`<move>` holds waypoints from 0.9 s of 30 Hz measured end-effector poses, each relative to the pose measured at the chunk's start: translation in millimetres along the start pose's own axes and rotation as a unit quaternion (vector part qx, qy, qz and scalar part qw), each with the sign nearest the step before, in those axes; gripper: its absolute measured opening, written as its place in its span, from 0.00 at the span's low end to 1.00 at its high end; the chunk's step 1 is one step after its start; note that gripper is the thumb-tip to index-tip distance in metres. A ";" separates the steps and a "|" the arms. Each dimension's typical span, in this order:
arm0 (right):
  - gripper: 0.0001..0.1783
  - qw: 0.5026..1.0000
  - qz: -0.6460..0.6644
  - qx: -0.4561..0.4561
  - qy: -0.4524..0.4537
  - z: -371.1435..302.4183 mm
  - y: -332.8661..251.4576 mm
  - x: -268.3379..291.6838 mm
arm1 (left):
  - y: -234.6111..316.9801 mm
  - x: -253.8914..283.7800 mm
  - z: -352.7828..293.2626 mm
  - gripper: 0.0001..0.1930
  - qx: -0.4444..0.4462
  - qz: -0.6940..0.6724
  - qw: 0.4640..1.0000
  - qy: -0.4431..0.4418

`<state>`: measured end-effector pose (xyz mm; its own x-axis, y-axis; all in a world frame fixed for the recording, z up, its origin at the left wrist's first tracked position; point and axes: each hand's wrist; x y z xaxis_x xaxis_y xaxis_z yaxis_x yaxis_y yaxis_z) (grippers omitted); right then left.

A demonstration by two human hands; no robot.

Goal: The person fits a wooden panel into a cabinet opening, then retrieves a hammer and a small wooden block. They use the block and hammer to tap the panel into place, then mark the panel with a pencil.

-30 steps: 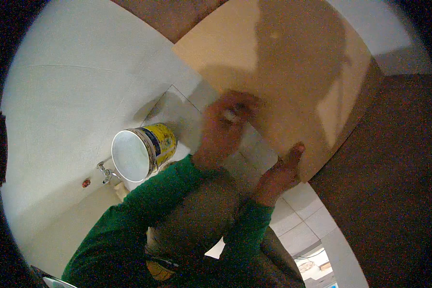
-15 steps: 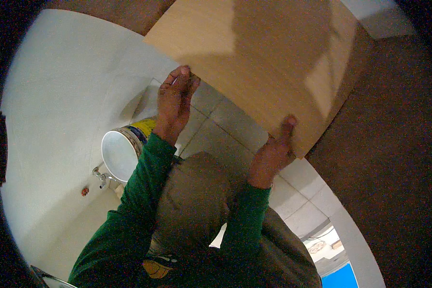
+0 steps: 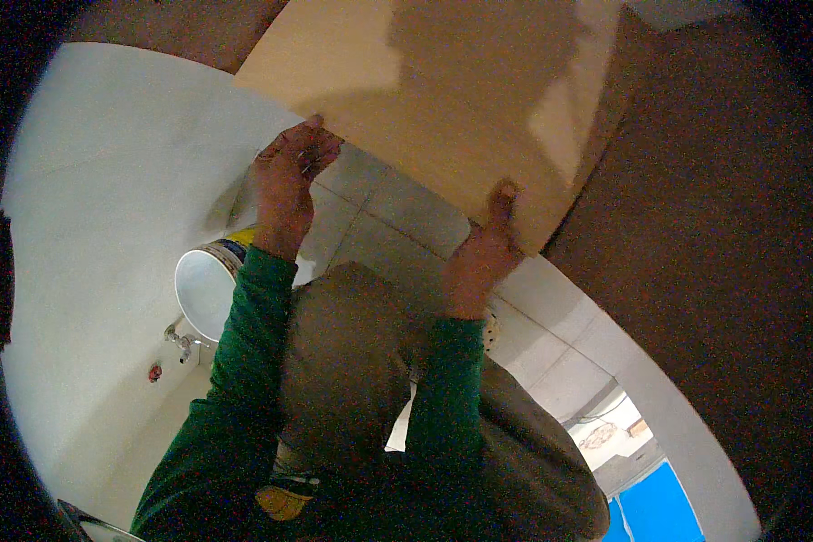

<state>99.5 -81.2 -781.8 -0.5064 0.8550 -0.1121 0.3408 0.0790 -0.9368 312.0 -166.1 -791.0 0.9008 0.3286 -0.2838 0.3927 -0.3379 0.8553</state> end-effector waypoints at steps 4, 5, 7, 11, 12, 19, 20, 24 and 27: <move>0.32 0.998 0.045 -0.008 -0.038 -3.6 -12.2 0.4 | 3.0 -3.7 -3.3 0.16 -0.006 -0.046 0.999 -0.013; 0.31 0.999 0.028 -0.019 -0.038 -6.1 -17.5 0.7 | 5.3 -4.2 -4.9 0.17 -0.007 -0.043 0.999 -0.014; 0.29 0.999 0.019 -0.008 -0.040 -9.8 -31.2 -1.5 | 3.1 -4.3 -3.4 0.17 -0.017 -0.048 0.998 -0.031; 0.24 0.994 -0.031 0.090 -0.062 -12.1 -56.0 -13.2 | 2.1 5.2 -0.5 0.13 -0.049 -0.061 0.996 -0.044; 0.23 0.989 -0.065 0.118 -0.065 -10.8 -65.3 -16.4 | 9.6 -2.3 -2.8 0.12 -0.054 -0.062 0.996 -0.039; 0.23 0.985 -0.050 0.159 -0.041 -39.0 -79.7 -9.9 | 28.9 -11.9 -24.7 0.13 0.071 -0.069 0.995 -0.002; 0.23 0.984 -0.054 0.167 -0.041 -56.9 -86.1 -8.7 | 26.7 -7.3 -25.8 0.14 0.102 -0.113 0.988 0.006; 0.25 0.990 -0.070 0.086 -0.088 -110.5 -130.7 10.5 | 10.8 16.7 -40.9 0.16 0.102 -0.139 0.983 -0.057; 0.25 0.984 -0.113 0.060 -0.122 -147.5 -154.6 45.8 | -11.2 57.1 -25.4 0.19 0.026 -0.102 0.987 -0.123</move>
<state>140.5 21.4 -593.3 -0.7385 0.6730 0.0405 0.1099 0.1794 -0.9776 354.4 -121.1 -805.7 0.8167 0.1723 -0.5508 0.5744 -0.3342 0.7472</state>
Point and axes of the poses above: each hand's wrist, its own z-axis towards the middle knuckle, its own x-axis out of the back of the hand, y = z × x, and after that the axes turned 5 degrees about -z, right-handed
